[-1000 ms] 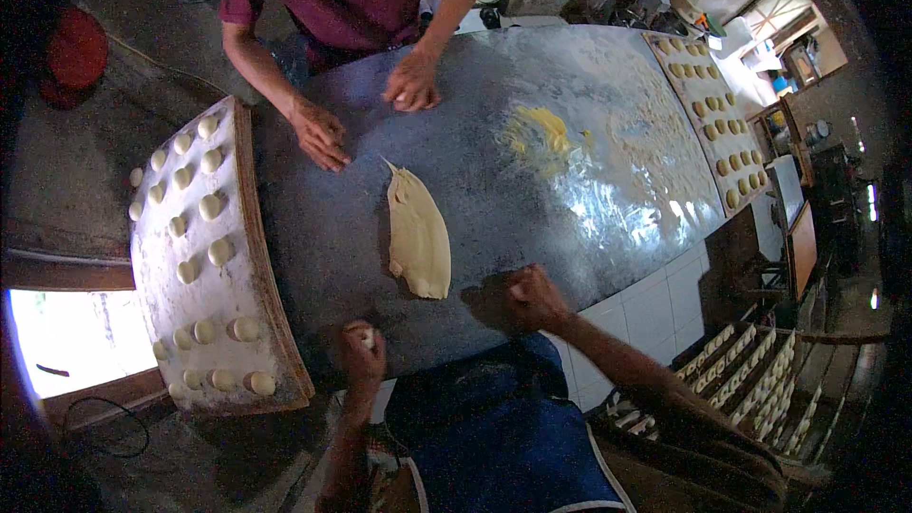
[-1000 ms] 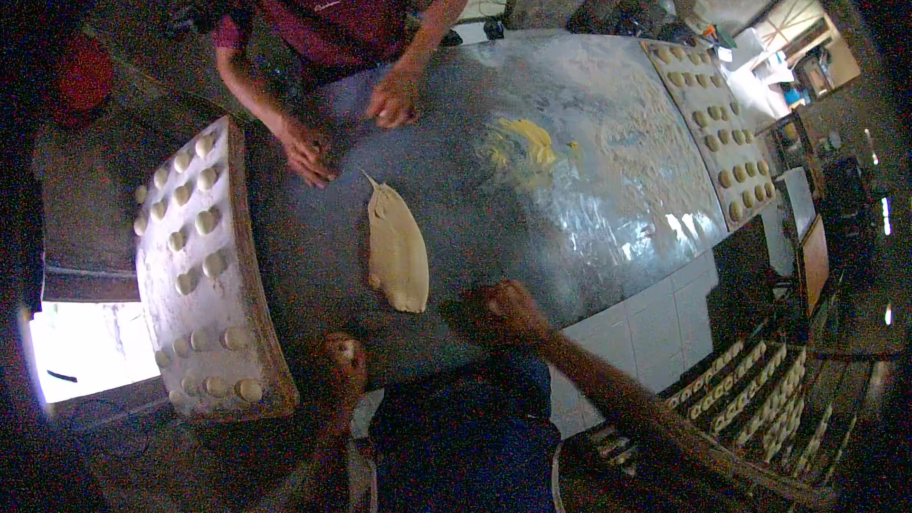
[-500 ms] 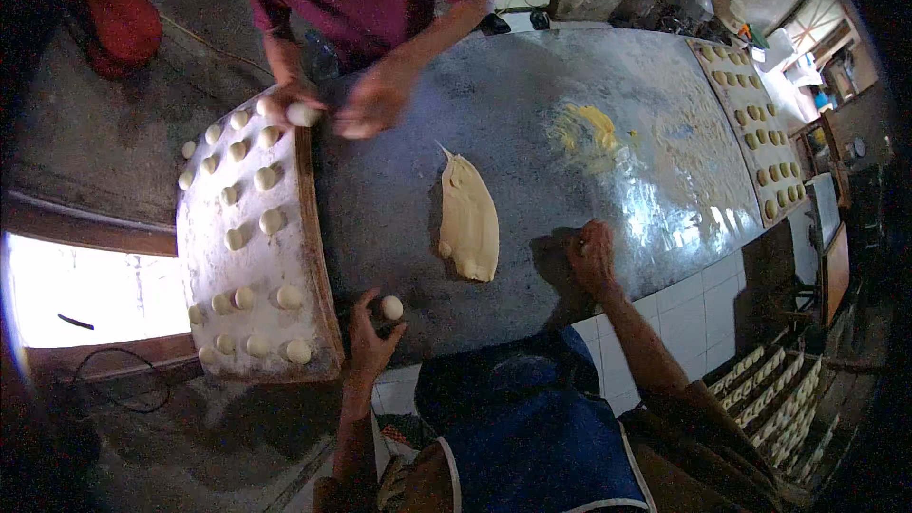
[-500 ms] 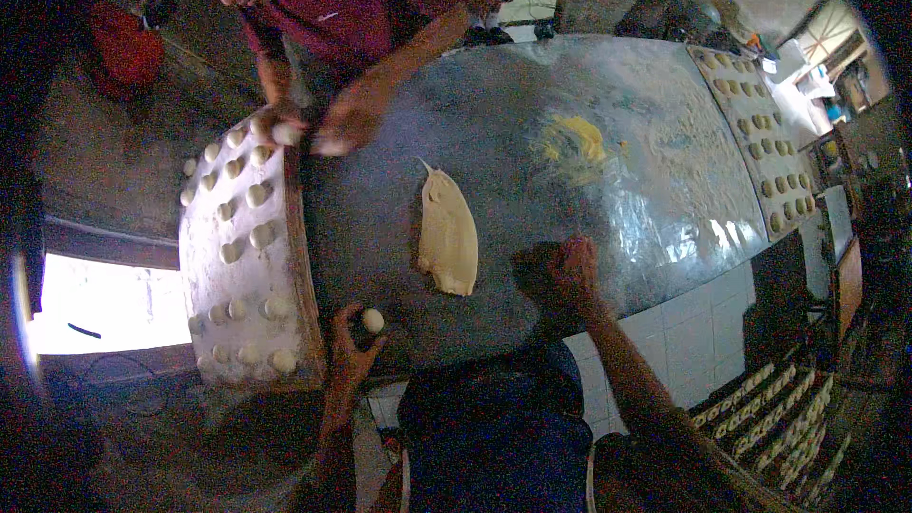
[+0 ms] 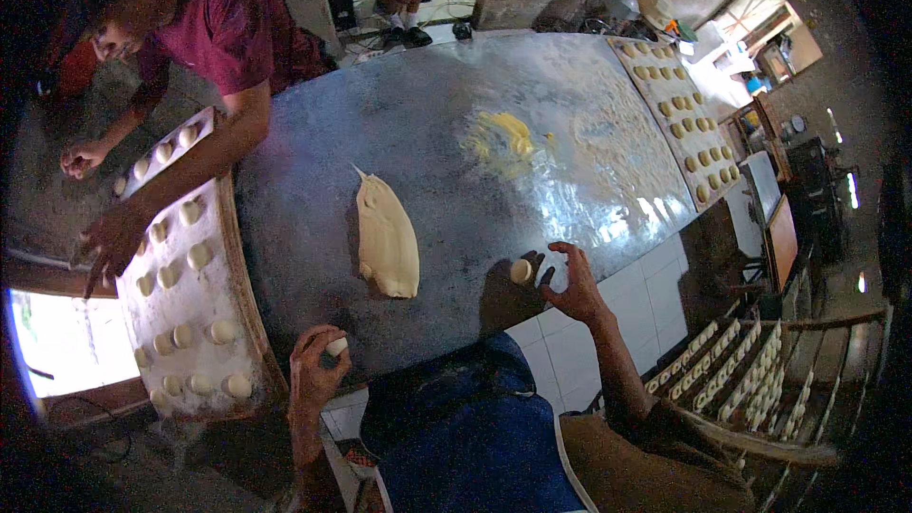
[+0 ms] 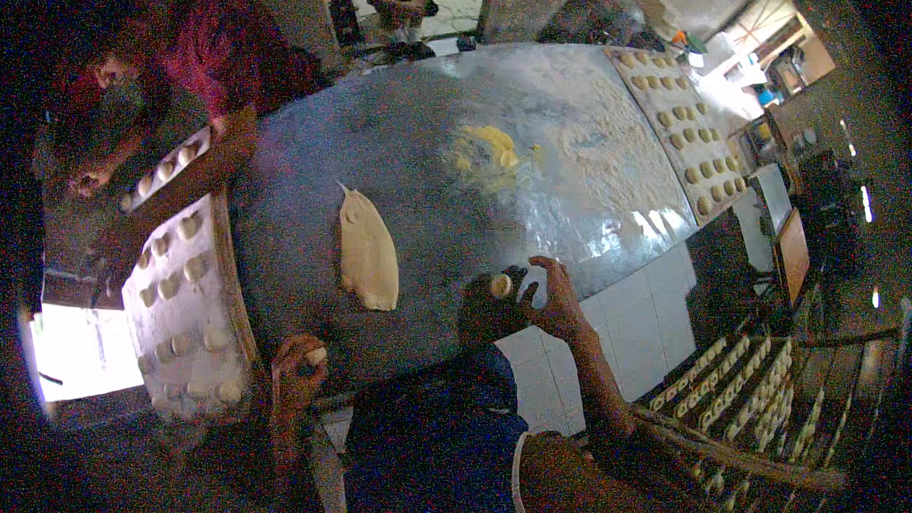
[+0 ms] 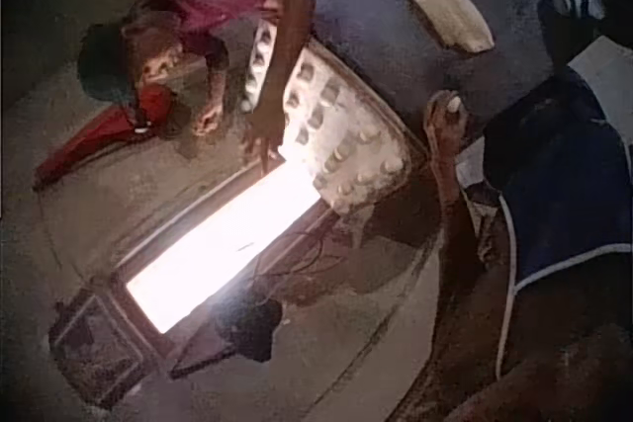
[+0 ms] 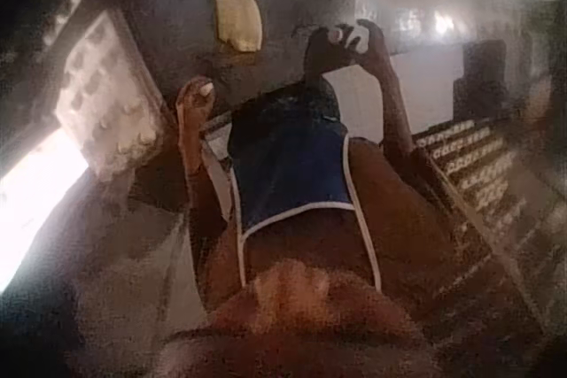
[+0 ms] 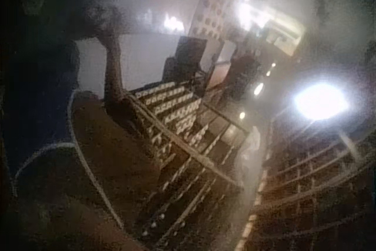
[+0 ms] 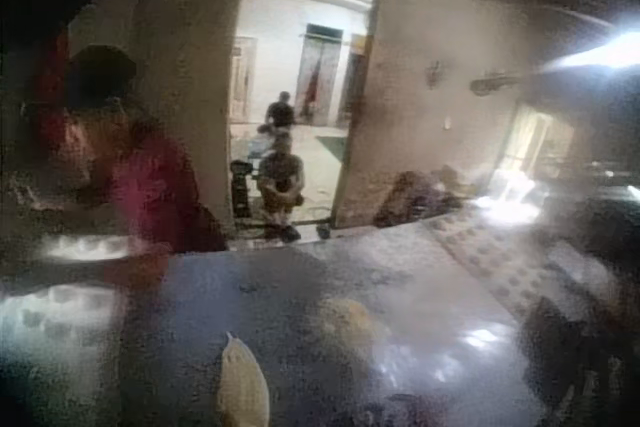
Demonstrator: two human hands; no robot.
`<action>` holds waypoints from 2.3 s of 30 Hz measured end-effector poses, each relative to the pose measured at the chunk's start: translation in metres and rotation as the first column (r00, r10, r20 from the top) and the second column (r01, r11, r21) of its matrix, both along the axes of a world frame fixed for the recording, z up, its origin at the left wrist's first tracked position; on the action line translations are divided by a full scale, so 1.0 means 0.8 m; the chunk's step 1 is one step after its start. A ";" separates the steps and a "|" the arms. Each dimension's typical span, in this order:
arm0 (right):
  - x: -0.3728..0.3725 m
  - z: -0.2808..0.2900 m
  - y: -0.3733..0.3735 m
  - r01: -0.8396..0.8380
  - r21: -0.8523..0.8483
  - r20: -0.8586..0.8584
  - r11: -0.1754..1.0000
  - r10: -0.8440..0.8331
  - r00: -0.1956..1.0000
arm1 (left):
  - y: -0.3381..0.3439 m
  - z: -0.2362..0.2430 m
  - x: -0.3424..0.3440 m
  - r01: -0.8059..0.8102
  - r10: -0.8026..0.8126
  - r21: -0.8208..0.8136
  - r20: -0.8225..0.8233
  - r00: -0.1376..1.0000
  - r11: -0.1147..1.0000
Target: The person shapes dough balls into ring shapes by hand on a floured table. They roll the dough into a rope, form a circle, and place the finished rings on a wooden board. Another person works alongside, also shaping dough.
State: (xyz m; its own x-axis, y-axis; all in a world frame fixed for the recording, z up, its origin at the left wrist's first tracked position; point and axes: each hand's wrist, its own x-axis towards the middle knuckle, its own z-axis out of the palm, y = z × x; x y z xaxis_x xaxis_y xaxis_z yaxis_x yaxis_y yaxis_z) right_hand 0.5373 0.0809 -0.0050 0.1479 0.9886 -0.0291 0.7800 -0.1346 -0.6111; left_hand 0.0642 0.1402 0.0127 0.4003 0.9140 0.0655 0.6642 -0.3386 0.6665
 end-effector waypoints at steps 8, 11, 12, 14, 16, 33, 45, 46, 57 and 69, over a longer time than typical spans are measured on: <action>-0.085 -0.008 0.019 -0.145 -0.104 -0.131 0.984 0.131 0.983 | -0.033 -0.007 0.083 -0.098 0.403 -0.496 0.557 0.726 0.863; -0.155 0.053 0.028 -0.206 -0.209 -0.498 0.956 0.077 0.864 | -0.036 0.010 0.098 0.047 0.520 -0.621 0.693 0.499 0.783; -0.174 0.066 0.030 -0.245 -0.209 -0.581 0.947 0.081 0.810 | -0.034 0.013 0.101 0.101 0.523 -0.626 0.720 0.457 0.773; -0.205 0.077 0.037 -0.306 -0.048 -0.589 0.951 0.221 0.778 | -0.033 0.016 0.104 0.129 0.500 -0.608 0.739 0.452 0.783; -0.221 0.077 0.043 -0.343 0.047 -0.570 0.938 0.307 0.762 | -0.033 0.020 0.103 0.077 0.441 -0.560 0.722 0.533 0.825; -0.085 -0.081 0.029 -0.455 0.048 0.393 0.889 0.402 0.827 | 0.030 -0.094 0.033 -0.373 0.420 0.316 -0.096 0.903 0.872; -0.096 -0.068 0.125 -0.375 -0.107 0.220 0.921 0.390 0.894 | 0.045 -0.130 0.077 -0.439 0.439 -0.020 -0.004 0.898 0.898; -0.117 -0.077 0.123 -0.316 -0.057 0.230 0.947 0.320 0.919 | 0.056 -0.131 0.102 -0.523 0.524 -0.032 0.056 0.850 0.852; -0.134 -0.082 0.102 -0.283 0.173 0.276 0.943 0.230 0.933 | 0.039 -0.111 0.100 -0.503 0.503 0.065 0.016 0.864 0.862; -0.097 -0.106 0.061 -0.297 0.292 0.207 0.909 0.242 0.948 | -0.011 -0.103 0.097 -0.340 0.344 0.276 0.033 0.938 0.899</action>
